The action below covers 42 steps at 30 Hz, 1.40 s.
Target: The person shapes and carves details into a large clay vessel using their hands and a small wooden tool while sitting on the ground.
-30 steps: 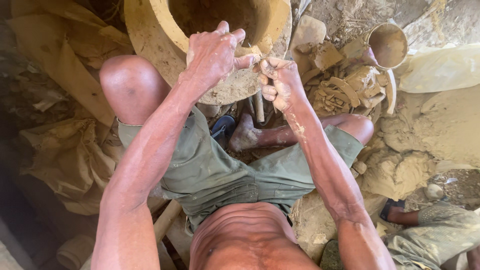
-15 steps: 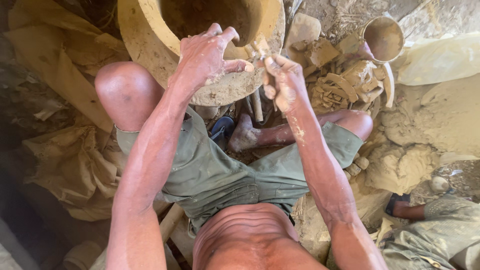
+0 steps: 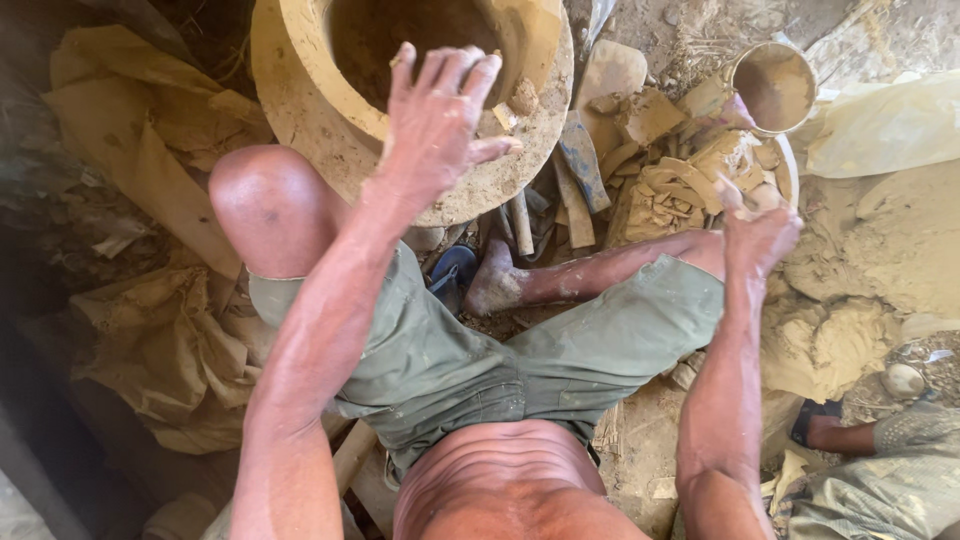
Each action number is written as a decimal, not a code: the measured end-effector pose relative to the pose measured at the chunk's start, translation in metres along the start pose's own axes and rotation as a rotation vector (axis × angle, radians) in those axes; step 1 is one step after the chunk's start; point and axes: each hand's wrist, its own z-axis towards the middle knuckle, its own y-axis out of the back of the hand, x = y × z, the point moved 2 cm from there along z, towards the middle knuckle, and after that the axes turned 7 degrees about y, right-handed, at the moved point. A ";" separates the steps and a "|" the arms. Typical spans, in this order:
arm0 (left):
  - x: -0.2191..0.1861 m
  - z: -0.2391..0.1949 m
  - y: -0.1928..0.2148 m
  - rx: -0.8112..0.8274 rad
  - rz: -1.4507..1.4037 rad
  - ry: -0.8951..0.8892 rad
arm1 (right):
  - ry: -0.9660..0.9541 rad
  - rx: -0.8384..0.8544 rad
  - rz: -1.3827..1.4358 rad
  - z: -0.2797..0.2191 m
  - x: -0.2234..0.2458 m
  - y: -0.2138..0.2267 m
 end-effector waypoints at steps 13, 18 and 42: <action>-0.061 0.000 -0.045 -0.230 0.099 -0.279 | -0.219 0.115 0.717 -0.066 0.085 0.043; -0.103 -0.057 -0.061 0.205 0.100 -0.463 | 0.064 0.406 1.057 -0.087 0.189 0.071; 0.026 -0.015 0.052 -0.250 -0.420 0.268 | -0.042 1.004 1.282 -0.092 0.296 0.025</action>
